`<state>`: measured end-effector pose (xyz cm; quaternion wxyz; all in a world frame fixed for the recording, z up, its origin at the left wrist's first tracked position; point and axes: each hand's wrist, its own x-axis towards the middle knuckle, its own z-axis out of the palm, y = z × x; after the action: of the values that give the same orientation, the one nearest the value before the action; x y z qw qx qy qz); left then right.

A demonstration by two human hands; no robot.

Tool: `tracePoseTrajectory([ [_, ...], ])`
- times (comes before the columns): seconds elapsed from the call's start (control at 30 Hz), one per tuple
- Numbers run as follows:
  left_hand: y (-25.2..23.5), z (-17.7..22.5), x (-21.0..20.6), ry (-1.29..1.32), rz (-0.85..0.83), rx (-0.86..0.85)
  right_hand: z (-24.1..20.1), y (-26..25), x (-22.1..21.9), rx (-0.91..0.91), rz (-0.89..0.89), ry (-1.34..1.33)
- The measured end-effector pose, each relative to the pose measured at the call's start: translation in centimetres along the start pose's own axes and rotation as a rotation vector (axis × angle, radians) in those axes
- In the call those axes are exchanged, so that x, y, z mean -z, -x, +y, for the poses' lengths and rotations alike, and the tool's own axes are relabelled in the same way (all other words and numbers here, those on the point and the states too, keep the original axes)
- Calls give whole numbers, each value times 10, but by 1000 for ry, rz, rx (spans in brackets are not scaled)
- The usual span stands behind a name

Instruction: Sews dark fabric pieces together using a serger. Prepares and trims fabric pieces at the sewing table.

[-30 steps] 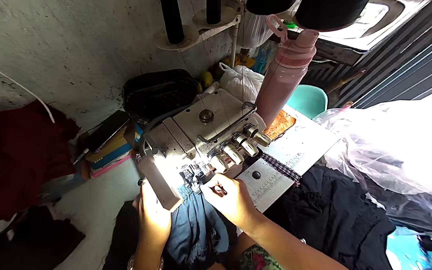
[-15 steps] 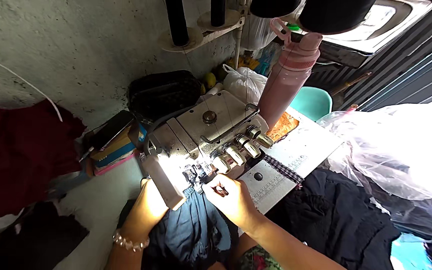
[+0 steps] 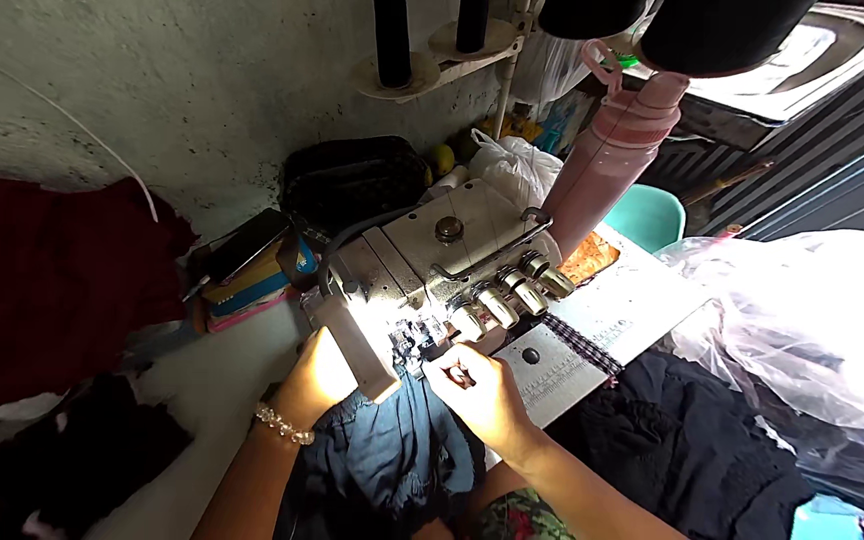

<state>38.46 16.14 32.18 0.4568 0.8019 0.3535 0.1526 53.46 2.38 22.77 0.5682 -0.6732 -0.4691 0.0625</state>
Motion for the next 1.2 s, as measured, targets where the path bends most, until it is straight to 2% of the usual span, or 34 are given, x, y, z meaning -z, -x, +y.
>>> tracePoseTrajectory([
  [0.13,5,-16,-9,-535,319,-324,-1,-1,1,12,-1,5],
  [0.2,5,-19,-2,-681,409,-303,-1,-1,3,9,-14,5],
  [0.27,7,-30,5,-632,438,-246,-1,-1,3,9,-18,0],
  [0.3,10,-36,5,-499,444,-235,-1,-1,3,14,-15,-10],
  [0.4,18,-37,-7,218,358,-142,-1,-2,2,27,-17,-33],
  [0.43,19,-34,-14,336,345,-143,-1,-2,3,29,-20,-38],
  [0.47,19,-33,-21,315,359,-153,-1,-2,3,31,-23,-39],
  [0.6,19,-23,-34,-315,416,-268,-2,-4,5,27,-36,-22],
  [0.63,17,-22,-30,-376,382,-315,-2,-4,5,29,-33,-17],
  [0.7,12,-14,-15,-371,211,-329,-2,-3,6,25,-37,-20],
  [0.8,-11,-3,7,-260,-86,-117,-1,-2,6,21,-42,-22],
  [0.87,-22,0,11,-236,-160,-40,-1,-2,7,23,-46,-8],
  [0.93,-21,-6,6,-277,-44,-59,-3,-1,11,43,-31,49],
  [1.03,-12,-20,3,-442,200,-199,-7,-1,17,111,5,97],
  [1.2,19,-9,-10,-687,409,-280,-14,-2,21,256,-64,67],
])
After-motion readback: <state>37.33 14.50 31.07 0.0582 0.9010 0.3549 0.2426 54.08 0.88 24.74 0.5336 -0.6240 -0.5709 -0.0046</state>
